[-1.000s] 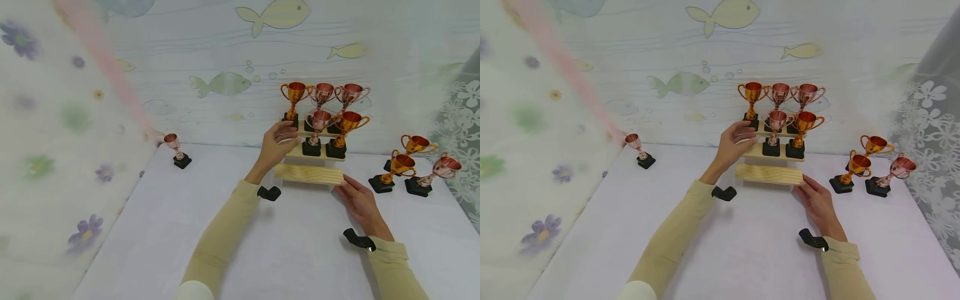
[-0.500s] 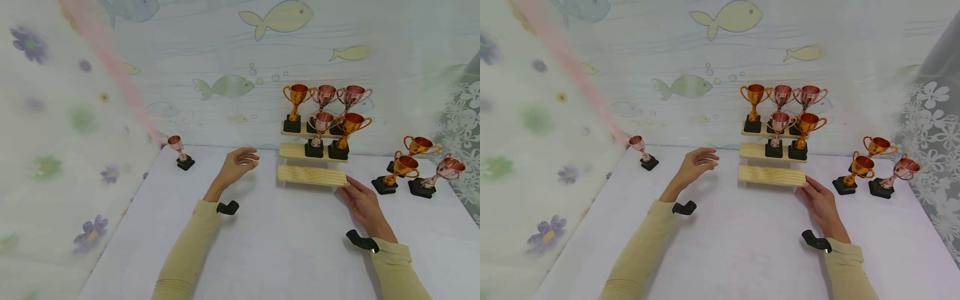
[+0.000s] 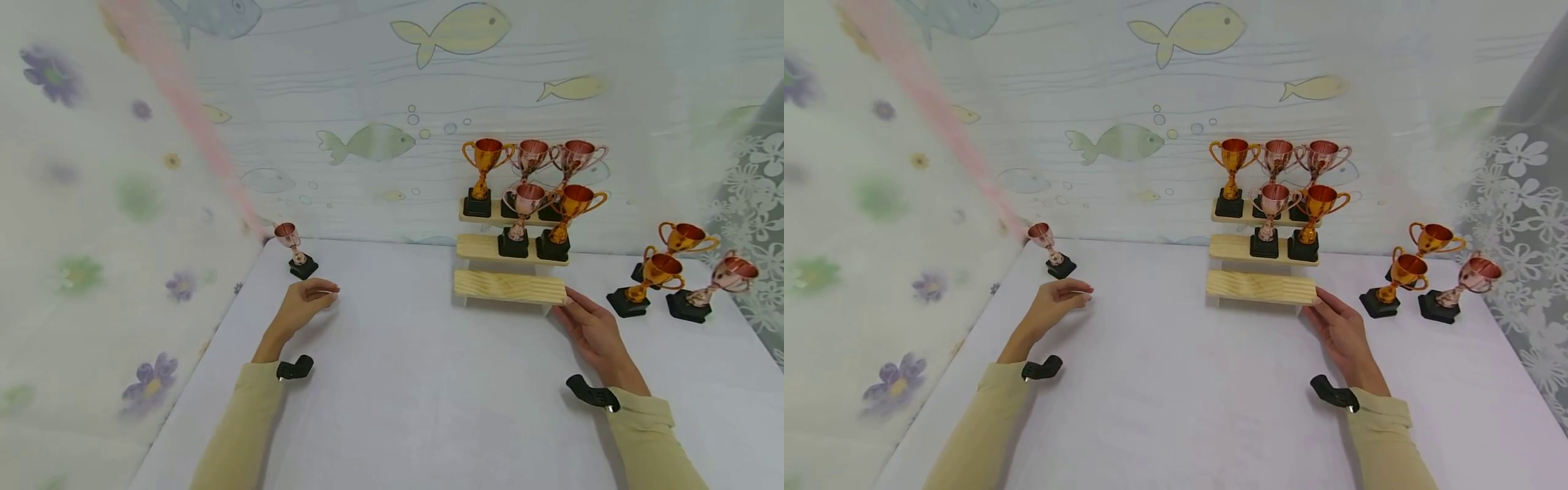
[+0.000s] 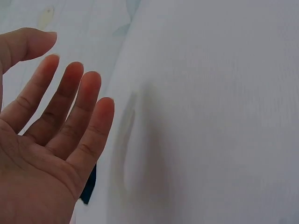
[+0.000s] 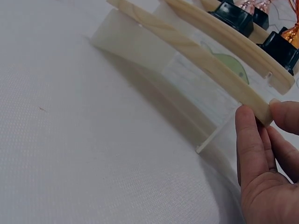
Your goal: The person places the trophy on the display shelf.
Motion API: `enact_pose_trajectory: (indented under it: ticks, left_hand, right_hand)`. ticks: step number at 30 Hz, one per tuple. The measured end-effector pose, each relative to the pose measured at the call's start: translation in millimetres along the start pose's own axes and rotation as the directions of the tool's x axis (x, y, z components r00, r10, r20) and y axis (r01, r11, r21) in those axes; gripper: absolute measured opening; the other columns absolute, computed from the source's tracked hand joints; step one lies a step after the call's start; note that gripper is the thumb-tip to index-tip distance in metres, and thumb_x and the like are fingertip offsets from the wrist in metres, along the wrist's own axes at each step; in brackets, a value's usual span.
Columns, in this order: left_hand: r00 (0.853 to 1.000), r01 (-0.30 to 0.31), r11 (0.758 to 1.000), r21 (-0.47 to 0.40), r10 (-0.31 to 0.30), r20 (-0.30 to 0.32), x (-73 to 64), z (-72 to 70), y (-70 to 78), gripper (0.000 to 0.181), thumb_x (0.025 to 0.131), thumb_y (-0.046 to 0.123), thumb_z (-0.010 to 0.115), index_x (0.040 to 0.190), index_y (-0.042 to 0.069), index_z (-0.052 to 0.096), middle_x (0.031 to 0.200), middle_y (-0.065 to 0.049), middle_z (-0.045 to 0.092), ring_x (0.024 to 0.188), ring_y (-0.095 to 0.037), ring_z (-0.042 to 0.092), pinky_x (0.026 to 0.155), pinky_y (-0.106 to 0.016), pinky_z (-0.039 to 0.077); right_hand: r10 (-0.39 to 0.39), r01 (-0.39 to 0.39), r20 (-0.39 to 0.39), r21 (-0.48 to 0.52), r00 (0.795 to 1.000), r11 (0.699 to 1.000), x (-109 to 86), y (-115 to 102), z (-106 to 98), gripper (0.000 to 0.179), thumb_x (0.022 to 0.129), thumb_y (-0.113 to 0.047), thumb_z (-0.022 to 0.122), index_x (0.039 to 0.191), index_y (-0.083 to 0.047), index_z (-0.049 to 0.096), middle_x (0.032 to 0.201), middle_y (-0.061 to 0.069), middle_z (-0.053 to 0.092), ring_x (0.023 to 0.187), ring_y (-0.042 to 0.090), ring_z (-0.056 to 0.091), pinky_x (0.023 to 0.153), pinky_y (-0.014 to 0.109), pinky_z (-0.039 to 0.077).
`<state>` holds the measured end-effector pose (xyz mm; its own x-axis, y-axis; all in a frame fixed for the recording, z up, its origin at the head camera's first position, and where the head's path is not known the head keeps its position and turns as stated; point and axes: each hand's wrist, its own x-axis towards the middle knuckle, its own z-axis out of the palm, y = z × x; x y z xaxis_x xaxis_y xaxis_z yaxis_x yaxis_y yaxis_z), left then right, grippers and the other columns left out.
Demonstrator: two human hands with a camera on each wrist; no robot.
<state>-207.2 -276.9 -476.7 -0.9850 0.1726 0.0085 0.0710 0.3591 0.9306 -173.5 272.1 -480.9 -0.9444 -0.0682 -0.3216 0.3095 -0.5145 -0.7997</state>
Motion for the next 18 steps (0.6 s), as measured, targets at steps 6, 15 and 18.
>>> enact_pose_trajectory:
  ticks: [6, 15, 18]
  left_hand:
    - [0.995, 0.075, 0.996, -0.057, -0.079, -0.061, -14.5, -42.0, -25.4, 0.035, 0.098, 0.008, 0.066, 0.129, -0.009, 0.061, 0.13, -0.029, 0.063, 0.101, -0.007, 0.069, 0.087, -0.02, 0.058]
    - [0.951, 0.048, 0.982, -0.183, -0.101, -0.293, -9.2, -68.0, -28.1, 0.047, 0.096, 0.004, 0.069, 0.138, -0.009, 0.052, 0.121, -0.007, 0.067, 0.098, -0.002, 0.068, 0.083, -0.016, 0.058]
    - [0.926, 0.031, 0.982, -0.184, -0.097, -0.365, -3.9, -72.7, -13.6, 0.051, 0.094, 0.001, 0.069, 0.141, -0.006, 0.051, 0.123, -0.007, 0.064, 0.103, -0.006, 0.066, 0.083, -0.014, 0.057]
  right_hand:
    - [-0.007, 0.007, 0.006, 0.004, 1.0, 1.0, -0.6, -0.1, 0.0, 0.087, 0.097, -0.018, 0.069, 0.164, -0.011, 0.013, 0.126, -0.011, 0.055, 0.105, 0.0, 0.068, 0.098, 0.02, 0.052]
    - [-0.008, 0.007, 0.018, 0.031, 1.0, 0.999, -1.0, 0.3, 0.5, 0.086, 0.098, -0.015, 0.067, 0.163, -0.009, 0.011, 0.12, -0.012, 0.061, 0.104, 0.002, 0.069, 0.097, 0.02, 0.053]
    - [-0.015, 0.015, 0.02, 0.022, 1.0, 1.0, -0.4, 0.7, 0.5, 0.086, 0.099, -0.015, 0.067, 0.163, -0.009, 0.011, 0.12, -0.012, 0.06, 0.104, 0.001, 0.068, 0.096, 0.02, 0.054]
